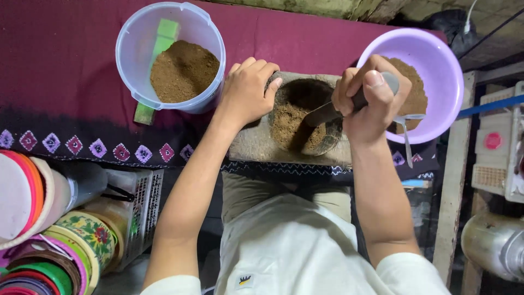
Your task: Pounding and grinding a brown powdered substance in a stone mortar using a heavy pestle and a metal spoon.
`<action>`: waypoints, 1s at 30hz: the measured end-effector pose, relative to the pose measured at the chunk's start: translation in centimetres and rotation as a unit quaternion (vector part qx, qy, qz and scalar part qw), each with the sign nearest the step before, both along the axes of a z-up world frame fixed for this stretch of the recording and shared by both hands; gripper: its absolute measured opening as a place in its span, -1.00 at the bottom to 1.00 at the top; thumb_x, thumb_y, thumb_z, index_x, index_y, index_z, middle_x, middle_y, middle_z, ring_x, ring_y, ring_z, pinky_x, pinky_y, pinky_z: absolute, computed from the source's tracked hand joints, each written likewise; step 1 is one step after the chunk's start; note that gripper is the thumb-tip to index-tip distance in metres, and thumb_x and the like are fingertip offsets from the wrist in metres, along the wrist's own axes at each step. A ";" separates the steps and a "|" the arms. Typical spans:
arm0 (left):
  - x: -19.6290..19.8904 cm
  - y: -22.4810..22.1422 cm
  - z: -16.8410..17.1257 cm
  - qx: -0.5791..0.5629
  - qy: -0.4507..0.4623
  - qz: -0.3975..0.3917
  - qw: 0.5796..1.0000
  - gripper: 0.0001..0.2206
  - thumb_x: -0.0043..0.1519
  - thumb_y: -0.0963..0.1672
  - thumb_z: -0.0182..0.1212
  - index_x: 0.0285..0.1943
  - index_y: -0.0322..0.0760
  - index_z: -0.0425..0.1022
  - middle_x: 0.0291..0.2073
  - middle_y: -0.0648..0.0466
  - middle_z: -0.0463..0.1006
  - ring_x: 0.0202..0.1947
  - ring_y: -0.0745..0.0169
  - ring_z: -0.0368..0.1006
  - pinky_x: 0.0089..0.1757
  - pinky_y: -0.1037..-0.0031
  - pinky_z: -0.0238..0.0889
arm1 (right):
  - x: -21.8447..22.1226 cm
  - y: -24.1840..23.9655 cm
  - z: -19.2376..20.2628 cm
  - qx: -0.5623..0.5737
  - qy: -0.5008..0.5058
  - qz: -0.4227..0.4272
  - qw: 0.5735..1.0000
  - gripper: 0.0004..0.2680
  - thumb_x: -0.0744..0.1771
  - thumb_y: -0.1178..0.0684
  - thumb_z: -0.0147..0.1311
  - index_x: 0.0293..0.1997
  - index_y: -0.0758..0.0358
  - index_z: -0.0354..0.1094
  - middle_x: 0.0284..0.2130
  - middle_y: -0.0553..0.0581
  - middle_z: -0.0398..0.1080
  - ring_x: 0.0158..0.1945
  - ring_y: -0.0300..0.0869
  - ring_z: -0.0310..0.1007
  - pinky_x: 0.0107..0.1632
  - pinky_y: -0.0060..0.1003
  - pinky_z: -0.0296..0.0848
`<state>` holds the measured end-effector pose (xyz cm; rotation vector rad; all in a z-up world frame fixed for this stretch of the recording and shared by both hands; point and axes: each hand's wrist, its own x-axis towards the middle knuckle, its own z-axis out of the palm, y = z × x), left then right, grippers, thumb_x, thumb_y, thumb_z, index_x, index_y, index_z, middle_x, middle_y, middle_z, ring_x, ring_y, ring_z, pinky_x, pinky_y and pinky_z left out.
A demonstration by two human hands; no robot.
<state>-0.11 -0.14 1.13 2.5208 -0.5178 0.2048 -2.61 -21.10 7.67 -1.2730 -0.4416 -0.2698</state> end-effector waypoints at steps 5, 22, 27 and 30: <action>0.1 0.5 -0.9 -0.001 -0.024 -0.013 1.000 -0.70 0.38 -0.03 -0.02 0.05 -0.20 0.60 -0.34 0.03 0.57 -0.26 0.10 0.47 -0.17 0.26 0.29 | 0.7 -0.9 -1.1 0.023 -0.053 0.033 0.998 -0.64 0.40 -0.04 -0.10 -0.58 0.39 0.05 -0.86 0.18 -0.03 -0.84 -0.26 -0.03 -0.70 -0.40 -0.02; -0.2 0.0 -0.2 0.001 0.001 -0.002 1.000 -0.79 0.32 -0.10 0.10 0.02 -0.24 0.57 -0.16 0.07 0.65 -0.12 0.04 0.47 -0.06 0.04 0.29 | -0.8 -1.7 0.4 -0.003 0.000 -0.009 1.000 -0.72 0.36 -0.06 -0.05 -0.53 0.26 0.11 -0.78 0.11 0.00 -0.78 -0.23 -0.06 -0.67 -0.36 0.03; -0.2 0.1 0.2 -0.004 0.006 -0.001 1.000 -0.79 0.31 -0.10 0.11 0.01 -0.25 0.57 -0.17 0.05 0.65 -0.14 0.03 0.47 -0.06 0.04 0.30 | -2.5 -3.5 1.4 0.033 -0.033 0.034 0.998 -0.86 0.26 0.20 -0.29 -0.56 0.35 0.03 -0.74 0.15 -0.10 -0.74 -0.21 -0.18 -0.61 -0.28 -0.13; -0.6 -0.2 0.1 0.000 0.012 -0.006 1.000 -0.80 0.34 -0.09 0.09 0.01 -0.24 0.57 -0.20 0.07 0.64 -0.16 0.12 0.48 -0.06 0.12 0.31 | -5.0 -4.5 4.5 0.003 -0.104 0.090 0.990 -0.67 0.46 -0.40 -0.06 -0.27 0.00 0.25 -0.48 -0.16 0.14 -0.63 -0.29 -0.03 -0.50 -0.32 0.02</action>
